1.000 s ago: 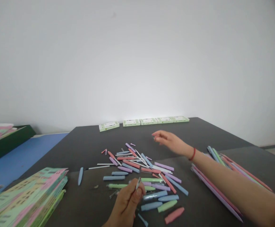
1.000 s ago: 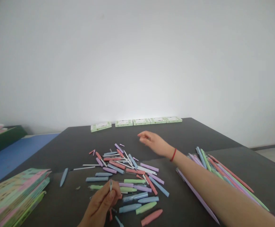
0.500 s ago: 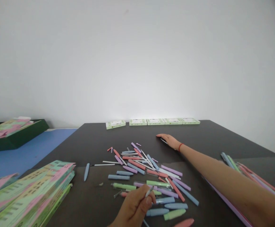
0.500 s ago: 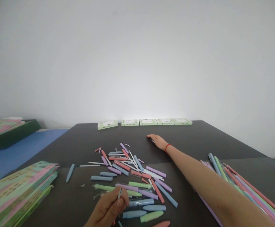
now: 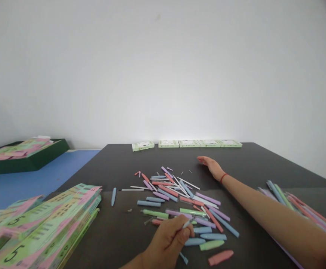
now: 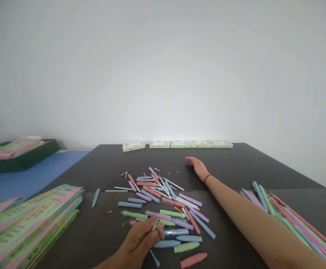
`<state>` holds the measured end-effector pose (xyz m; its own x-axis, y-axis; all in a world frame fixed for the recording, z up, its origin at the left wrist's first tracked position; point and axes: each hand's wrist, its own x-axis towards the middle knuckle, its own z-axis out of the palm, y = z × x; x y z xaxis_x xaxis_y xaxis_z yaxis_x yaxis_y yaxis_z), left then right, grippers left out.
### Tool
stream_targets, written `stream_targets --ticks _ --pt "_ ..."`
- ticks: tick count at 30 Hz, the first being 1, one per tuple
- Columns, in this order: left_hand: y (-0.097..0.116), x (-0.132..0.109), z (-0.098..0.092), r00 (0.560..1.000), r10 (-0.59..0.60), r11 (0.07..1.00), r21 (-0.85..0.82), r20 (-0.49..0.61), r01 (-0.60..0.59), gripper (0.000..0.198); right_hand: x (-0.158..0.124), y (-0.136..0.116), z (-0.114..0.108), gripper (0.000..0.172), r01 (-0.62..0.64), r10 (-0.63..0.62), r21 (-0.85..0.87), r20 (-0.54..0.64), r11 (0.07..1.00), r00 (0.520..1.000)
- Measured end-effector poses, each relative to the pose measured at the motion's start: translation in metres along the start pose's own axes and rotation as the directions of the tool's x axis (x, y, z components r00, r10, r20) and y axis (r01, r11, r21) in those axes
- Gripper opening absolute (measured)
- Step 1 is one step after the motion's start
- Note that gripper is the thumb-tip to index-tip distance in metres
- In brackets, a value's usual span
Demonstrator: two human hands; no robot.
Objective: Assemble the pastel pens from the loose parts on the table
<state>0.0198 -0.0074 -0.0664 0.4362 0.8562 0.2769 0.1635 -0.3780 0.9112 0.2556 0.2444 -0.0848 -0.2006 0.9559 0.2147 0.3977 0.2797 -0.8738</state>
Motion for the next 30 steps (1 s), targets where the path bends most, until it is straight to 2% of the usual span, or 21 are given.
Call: stream_targets --ticks 4,7,10,14,19,23,26,30 --pt "0.000 0.001 -0.001 1.000 -0.021 1.000 -0.006 -0.001 0.021 0.036 -0.002 -0.006 0.028 0.027 0.034 -0.035 0.014 0.126 0.999 0.991" --pt "0.001 0.001 -0.002 0.999 -0.036 0.999 0.006 -0.007 0.036 0.034 -0.010 -0.021 0.054 0.026 0.086 -0.090 0.029 0.252 0.996 0.963" --pt "0.001 -0.001 -0.002 0.999 -0.043 0.999 0.002 -0.006 0.043 0.034 -0.023 -0.037 0.069 0.031 0.141 -0.142 0.026 0.346 0.990 0.927" --pt "0.002 0.000 -0.001 0.999 -0.025 0.999 -0.025 -0.021 0.025 0.036 -0.038 -0.055 0.069 0.038 0.218 -0.173 -0.060 0.427 0.974 0.888" --pt "0.001 0.001 0.001 0.999 -0.022 0.998 -0.060 -0.028 0.020 0.039 -0.037 -0.083 0.057 0.022 0.295 -0.142 -0.314 0.430 0.903 0.892" --pt "-0.002 -0.001 0.002 0.997 -0.050 0.995 -0.083 -0.057 0.045 0.037 -0.026 -0.103 0.062 0.020 0.320 -0.067 -0.478 0.473 0.818 0.879" --pt "-0.005 -0.003 0.002 0.997 -0.059 0.992 -0.116 -0.058 0.052 0.037 -0.024 -0.118 0.074 0.023 0.374 -0.034 -0.530 0.543 0.761 0.839" --pt "-0.007 -0.004 0.002 0.997 -0.060 0.988 -0.147 -0.052 0.052 0.037 -0.040 -0.136 0.093 0.021 0.475 -0.026 -0.526 0.650 0.705 0.759"
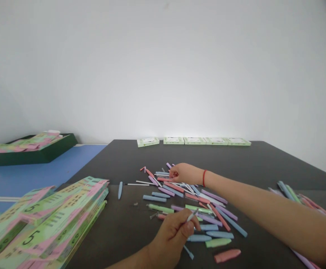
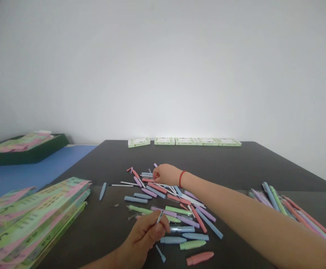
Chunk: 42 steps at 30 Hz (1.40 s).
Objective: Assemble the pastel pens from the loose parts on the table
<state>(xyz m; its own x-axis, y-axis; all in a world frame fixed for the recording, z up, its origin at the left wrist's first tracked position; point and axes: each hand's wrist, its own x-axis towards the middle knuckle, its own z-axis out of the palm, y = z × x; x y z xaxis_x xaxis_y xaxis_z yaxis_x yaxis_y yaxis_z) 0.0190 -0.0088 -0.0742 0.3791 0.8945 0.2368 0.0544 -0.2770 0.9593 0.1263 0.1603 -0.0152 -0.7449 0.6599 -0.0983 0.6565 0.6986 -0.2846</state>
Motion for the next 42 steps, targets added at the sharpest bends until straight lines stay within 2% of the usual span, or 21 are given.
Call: stream_targets --ticks 5,9,13,16,18,21,23,25,27,29,31,32,33,35,39,42 --pt "-0.006 0.002 0.001 1.000 -0.010 0.994 -0.105 0.001 0.010 0.037 -0.005 -0.031 0.017 0.012 0.005 -0.006 -0.131 -0.005 0.991 1.000" --pt "-0.013 0.004 0.001 1.000 0.006 0.984 -0.177 -0.015 -0.009 0.036 -0.005 -0.042 0.028 0.019 0.006 -0.016 -0.182 -0.056 0.983 0.998" --pt "-0.016 0.006 0.001 1.000 0.009 0.978 -0.209 -0.022 -0.014 0.034 -0.004 -0.048 0.036 0.030 0.031 -0.045 -0.158 -0.083 0.987 0.996" --pt "-0.015 0.006 0.000 1.000 0.005 0.977 -0.213 -0.009 -0.007 0.036 -0.002 -0.051 0.037 0.026 0.032 -0.041 -0.081 -0.109 0.996 0.993" --pt "-0.014 0.006 0.000 1.000 -0.013 0.980 -0.199 -0.004 0.012 0.037 -0.004 -0.050 0.031 0.016 0.014 -0.013 0.005 -0.147 1.000 0.989" --pt "-0.014 0.007 -0.001 1.000 -0.030 0.982 -0.185 0.001 0.030 0.038 -0.020 -0.041 0.010 0.002 -0.008 0.048 0.188 -0.209 0.982 0.977" --pt "-0.014 0.008 0.000 1.000 -0.027 0.983 -0.180 -0.001 0.026 0.039 -0.042 -0.033 -0.005 0.008 -0.003 0.081 0.331 -0.223 0.944 0.971" --pt "-0.015 0.009 0.000 1.000 -0.024 0.985 -0.172 -0.008 0.022 0.039 -0.068 -0.028 -0.016 0.017 0.008 0.110 0.470 -0.223 0.883 0.969" --pt "-0.015 0.010 0.001 1.000 -0.023 0.986 -0.168 -0.008 0.021 0.039 -0.095 -0.027 -0.019 0.021 0.046 0.138 0.653 -0.228 0.756 0.964" --pt "-0.015 0.010 0.001 1.000 -0.029 0.986 -0.164 0.000 0.029 0.038 -0.115 -0.030 -0.016 0.022 0.110 0.164 0.854 -0.221 0.508 0.961" --pt "-0.015 0.009 0.000 0.999 -0.046 0.987 -0.153 0.004 0.046 0.037 -0.127 -0.034 -0.010 0.021 0.174 0.181 0.951 -0.223 0.254 0.958" --pt "-0.015 0.009 0.000 0.998 -0.056 0.987 -0.148 0.003 0.056 0.037 -0.130 -0.037 -0.007 0.020 0.199 0.190 0.964 -0.232 0.175 0.954" --pt "-0.015 0.008 0.000 0.998 -0.066 0.987 -0.144 0.002 0.066 0.037 -0.131 -0.039 -0.005 0.020 0.214 0.205 0.964 -0.245 0.159 0.948" --pt "-0.013 0.007 0.000 0.997 -0.078 0.987 -0.139 -0.002 0.077 0.038 -0.132 -0.041 -0.004 0.021 0.232 0.255 0.947 -0.286 0.221 0.924" --pt "-0.010 0.007 0.001 0.996 -0.084 0.989 -0.125 -0.015 0.081 0.039 -0.133 -0.045 -0.006 0.018 0.189 0.314 0.818 -0.407 0.543 0.858" --pt "-0.008 0.008 0.002 0.996 -0.085 0.991 -0.109 -0.023 0.082 0.039 -0.136 -0.049 -0.008 0.016 0.170 0.278 0.705 -0.473 0.688 0.836"
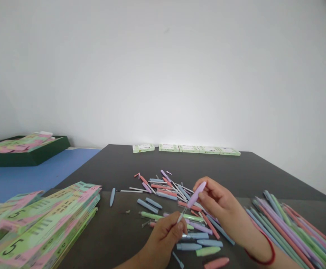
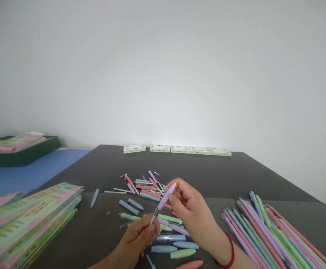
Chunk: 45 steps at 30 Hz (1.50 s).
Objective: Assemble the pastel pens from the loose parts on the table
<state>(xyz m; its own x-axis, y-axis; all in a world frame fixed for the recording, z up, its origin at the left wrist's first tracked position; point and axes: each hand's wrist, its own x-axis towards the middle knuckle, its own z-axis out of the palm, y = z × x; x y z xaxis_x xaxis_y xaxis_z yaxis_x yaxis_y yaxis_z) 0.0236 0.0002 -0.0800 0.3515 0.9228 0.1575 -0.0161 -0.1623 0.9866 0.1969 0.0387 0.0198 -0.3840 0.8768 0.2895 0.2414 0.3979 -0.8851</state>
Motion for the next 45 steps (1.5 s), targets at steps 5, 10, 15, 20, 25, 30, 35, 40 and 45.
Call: stream_targets --ticks 5,10,15,20,25,30,35,40,45 --pt "0.004 0.000 0.001 1.000 0.013 1.000 0.025 -0.007 -0.013 0.040 -0.003 -0.003 0.000 0.016 0.034 -0.038 -0.104 -0.028 0.994 0.999" --pt "0.006 -0.001 0.002 1.000 -0.006 0.998 0.055 -0.018 0.007 0.040 -0.006 0.004 0.006 0.012 0.046 -0.037 -0.171 0.055 0.984 0.998" --pt "0.005 0.000 0.002 0.999 0.047 0.996 0.082 -0.021 -0.046 0.035 -0.008 0.012 0.017 0.007 0.056 -0.017 -0.253 0.156 0.966 0.988" --pt "0.016 0.002 -0.001 0.990 0.115 0.952 0.293 -0.079 -0.088 0.010 -0.009 0.013 0.016 0.007 0.020 0.043 -0.296 0.206 0.955 0.978" --pt "0.026 0.000 -0.005 0.991 0.101 0.861 0.507 -0.085 -0.044 0.010 -0.008 0.011 0.008 0.007 -0.053 0.130 -0.297 0.245 0.953 0.961" --pt "0.031 0.001 -0.005 0.995 0.071 0.769 0.639 -0.066 -0.013 0.010 -0.007 0.015 0.006 0.007 -0.095 0.182 -0.281 0.302 0.955 0.936" --pt "0.035 0.003 -0.006 0.998 0.013 0.623 0.781 -0.066 0.043 0.012 -0.003 0.019 0.005 0.007 -0.124 0.234 -0.337 0.312 0.933 0.921" --pt "0.036 0.006 -0.010 1.000 -0.001 0.428 0.903 -0.030 0.027 0.013 0.003 0.028 0.004 0.032 -0.103 0.292 -0.459 0.363 0.883 0.885" --pt "0.035 0.008 -0.014 1.000 -0.011 0.287 0.958 0.013 -0.010 0.017 0.003 0.032 0.004 0.020 0.031 0.188 -0.493 0.388 0.870 0.902"
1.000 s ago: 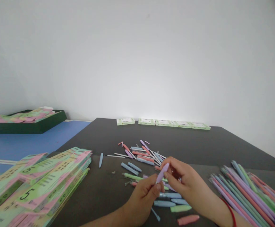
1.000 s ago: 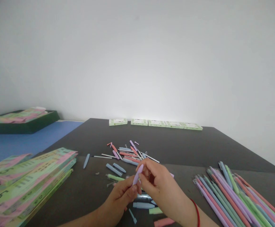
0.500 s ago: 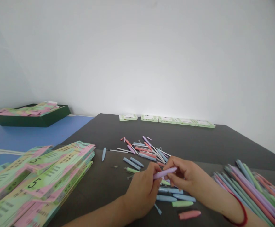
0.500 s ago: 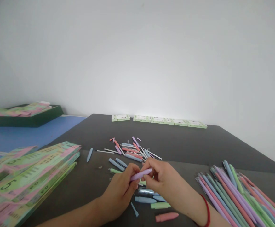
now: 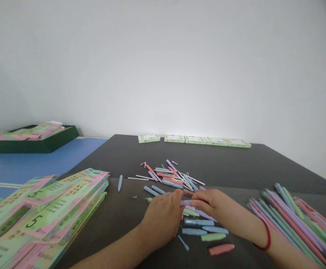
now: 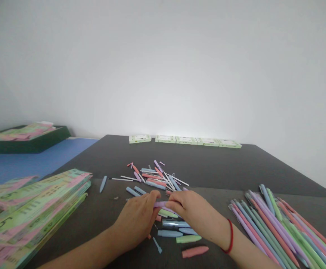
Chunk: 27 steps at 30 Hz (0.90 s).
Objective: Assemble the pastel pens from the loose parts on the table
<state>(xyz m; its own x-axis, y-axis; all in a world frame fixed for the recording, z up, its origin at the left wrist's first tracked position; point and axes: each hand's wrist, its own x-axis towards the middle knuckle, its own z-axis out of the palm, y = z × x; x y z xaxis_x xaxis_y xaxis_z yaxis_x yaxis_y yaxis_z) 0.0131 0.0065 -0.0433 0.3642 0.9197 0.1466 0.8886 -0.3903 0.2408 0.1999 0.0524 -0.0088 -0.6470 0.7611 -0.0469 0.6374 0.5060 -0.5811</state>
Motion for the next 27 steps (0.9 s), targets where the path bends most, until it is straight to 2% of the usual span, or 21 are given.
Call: stream_targets --ticks 2,3,6,8,11,12,16,19,22,24,27 --pt "-0.001 0.001 0.000 1.000 0.010 0.999 0.031 0.001 -0.010 0.020 -0.001 -0.002 0.001 0.007 0.000 0.000 -0.006 -0.044 1.000 0.999" --pt "-0.001 0.001 0.000 1.000 0.015 0.999 0.039 -0.001 -0.015 0.021 -0.001 -0.003 0.001 0.007 -0.008 0.007 -0.007 -0.051 1.000 0.999" --pt "-0.002 0.001 0.001 0.999 0.038 0.998 0.056 -0.004 -0.038 0.022 0.000 -0.005 0.002 0.031 0.002 -0.002 -0.016 0.008 1.000 1.000" --pt "-0.003 0.001 0.001 0.998 0.064 0.996 0.067 0.002 -0.064 0.026 0.001 -0.005 0.003 0.037 0.034 -0.033 -0.020 0.037 0.999 0.999" --pt "-0.003 0.002 0.001 0.997 0.072 0.994 0.083 0.019 -0.073 0.027 0.001 -0.002 0.003 0.018 0.017 -0.019 -0.053 -0.042 0.998 0.999" --pt "-0.003 0.003 0.001 0.997 0.069 0.994 0.088 0.024 -0.071 0.027 0.000 -0.002 0.003 0.016 0.004 -0.009 -0.071 -0.067 0.997 0.998" --pt "-0.006 0.003 0.003 0.999 0.029 0.995 0.094 0.041 -0.033 0.029 -0.002 -0.005 0.005 0.033 0.033 -0.045 -0.158 -0.071 0.987 0.996" --pt "-0.012 0.003 0.008 0.999 0.003 1.000 0.031 0.051 -0.005 0.023 -0.002 -0.008 0.006 0.018 0.013 -0.030 -0.141 -0.119 0.990 0.992" --pt "-0.018 0.004 0.012 0.998 -0.021 1.000 0.006 0.063 0.021 0.023 -0.001 -0.008 0.008 0.018 0.016 -0.041 -0.214 -0.114 0.977 0.993" --pt "-0.019 0.004 0.014 0.996 -0.022 1.000 0.002 0.082 0.022 0.024 -0.001 -0.008 0.008 0.030 0.059 -0.078 -0.270 -0.057 0.961 0.995" --pt "-0.019 0.005 0.013 0.995 -0.033 0.999 0.032 0.096 0.030 0.027 -0.001 -0.008 0.007 0.020 0.046 -0.071 -0.228 -0.102 0.973 0.992"
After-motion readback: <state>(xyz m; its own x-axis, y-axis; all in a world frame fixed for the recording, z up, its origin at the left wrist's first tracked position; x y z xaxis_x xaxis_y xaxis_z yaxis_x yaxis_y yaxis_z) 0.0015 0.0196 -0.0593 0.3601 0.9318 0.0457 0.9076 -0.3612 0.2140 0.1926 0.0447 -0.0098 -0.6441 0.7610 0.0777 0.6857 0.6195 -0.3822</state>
